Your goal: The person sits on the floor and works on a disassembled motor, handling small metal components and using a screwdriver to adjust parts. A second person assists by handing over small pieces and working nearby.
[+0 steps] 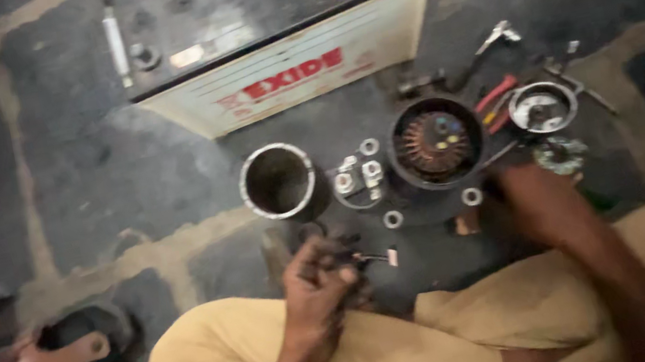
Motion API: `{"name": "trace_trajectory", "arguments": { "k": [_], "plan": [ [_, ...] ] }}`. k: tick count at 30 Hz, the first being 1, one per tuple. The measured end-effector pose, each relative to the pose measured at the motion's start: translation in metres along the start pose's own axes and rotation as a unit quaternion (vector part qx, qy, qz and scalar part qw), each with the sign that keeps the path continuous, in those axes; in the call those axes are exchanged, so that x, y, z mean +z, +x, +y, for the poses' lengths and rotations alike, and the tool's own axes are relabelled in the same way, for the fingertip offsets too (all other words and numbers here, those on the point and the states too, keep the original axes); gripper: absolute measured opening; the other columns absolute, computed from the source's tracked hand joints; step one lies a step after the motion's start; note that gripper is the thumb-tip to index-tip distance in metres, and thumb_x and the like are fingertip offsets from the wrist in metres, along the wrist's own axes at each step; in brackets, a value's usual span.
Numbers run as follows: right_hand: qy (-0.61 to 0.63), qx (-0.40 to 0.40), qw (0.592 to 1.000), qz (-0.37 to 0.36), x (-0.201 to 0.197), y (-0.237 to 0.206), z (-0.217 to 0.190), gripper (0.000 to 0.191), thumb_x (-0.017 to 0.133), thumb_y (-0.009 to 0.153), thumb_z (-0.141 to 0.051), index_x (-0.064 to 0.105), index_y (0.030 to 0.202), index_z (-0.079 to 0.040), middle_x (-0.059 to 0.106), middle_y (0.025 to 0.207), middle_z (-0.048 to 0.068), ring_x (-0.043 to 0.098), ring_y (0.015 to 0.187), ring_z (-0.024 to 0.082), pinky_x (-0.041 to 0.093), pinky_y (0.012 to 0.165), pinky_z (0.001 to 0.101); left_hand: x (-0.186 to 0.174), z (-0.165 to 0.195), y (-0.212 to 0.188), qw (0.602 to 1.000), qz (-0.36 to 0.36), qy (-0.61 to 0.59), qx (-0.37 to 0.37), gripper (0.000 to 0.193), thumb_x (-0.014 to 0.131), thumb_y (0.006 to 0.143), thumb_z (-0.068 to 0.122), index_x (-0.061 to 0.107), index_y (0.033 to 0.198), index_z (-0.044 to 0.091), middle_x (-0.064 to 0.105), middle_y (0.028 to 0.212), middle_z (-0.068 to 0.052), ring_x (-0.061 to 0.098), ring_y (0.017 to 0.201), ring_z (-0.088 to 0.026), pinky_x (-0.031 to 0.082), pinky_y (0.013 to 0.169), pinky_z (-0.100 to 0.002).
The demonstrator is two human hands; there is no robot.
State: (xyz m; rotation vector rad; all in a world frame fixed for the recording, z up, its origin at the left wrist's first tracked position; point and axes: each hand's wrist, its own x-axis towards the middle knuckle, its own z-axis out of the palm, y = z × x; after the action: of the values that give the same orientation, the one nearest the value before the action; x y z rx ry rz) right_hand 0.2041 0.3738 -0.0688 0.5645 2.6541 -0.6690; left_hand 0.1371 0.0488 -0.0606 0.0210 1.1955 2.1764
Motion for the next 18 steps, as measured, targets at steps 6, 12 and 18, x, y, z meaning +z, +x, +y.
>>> {"name": "trace_trajectory", "arguments": {
  "k": [6,12,18],
  "plan": [
    [0.229,-0.030,0.944,-0.237,-0.031,-0.044,-0.014,0.043,0.080,0.082,-0.024,0.074,0.123,-0.015,0.080,0.102,0.002,0.077,0.079,0.019,0.062,0.074,0.0372,0.003,0.006,0.001,0.998,-0.017,0.053,-0.026,0.027,0.078,0.088,0.000,0.063,0.110,0.000,0.070,0.097,-0.005,0.065,0.081,-0.011,0.055,0.065,-0.026],
    [0.343,-0.239,0.906,0.057,0.004,-0.068,-0.066,0.048,0.090,0.069,-0.021,0.072,0.112,-0.007,0.074,0.100,0.007,0.074,0.084,0.017,0.060,0.074,0.0331,0.012,0.005,0.005,0.987,-0.038,0.154,-0.035,0.043,0.076,0.084,-0.012,0.064,0.125,-0.004,0.072,0.109,-0.006,0.067,0.101,-0.013,0.057,0.084,-0.026],
    [0.280,-0.260,0.901,0.205,0.045,-0.066,-0.084,0.032,0.084,0.078,-0.015,0.070,0.106,-0.008,0.071,0.101,0.009,0.068,0.095,0.028,0.053,0.082,0.0390,0.016,0.004,0.008,0.986,-0.053,0.147,-0.048,0.051,0.071,0.084,-0.014,0.055,0.132,-0.005,0.070,0.112,-0.010,0.069,0.107,-0.016,0.057,0.092,-0.028]
  ]
}}
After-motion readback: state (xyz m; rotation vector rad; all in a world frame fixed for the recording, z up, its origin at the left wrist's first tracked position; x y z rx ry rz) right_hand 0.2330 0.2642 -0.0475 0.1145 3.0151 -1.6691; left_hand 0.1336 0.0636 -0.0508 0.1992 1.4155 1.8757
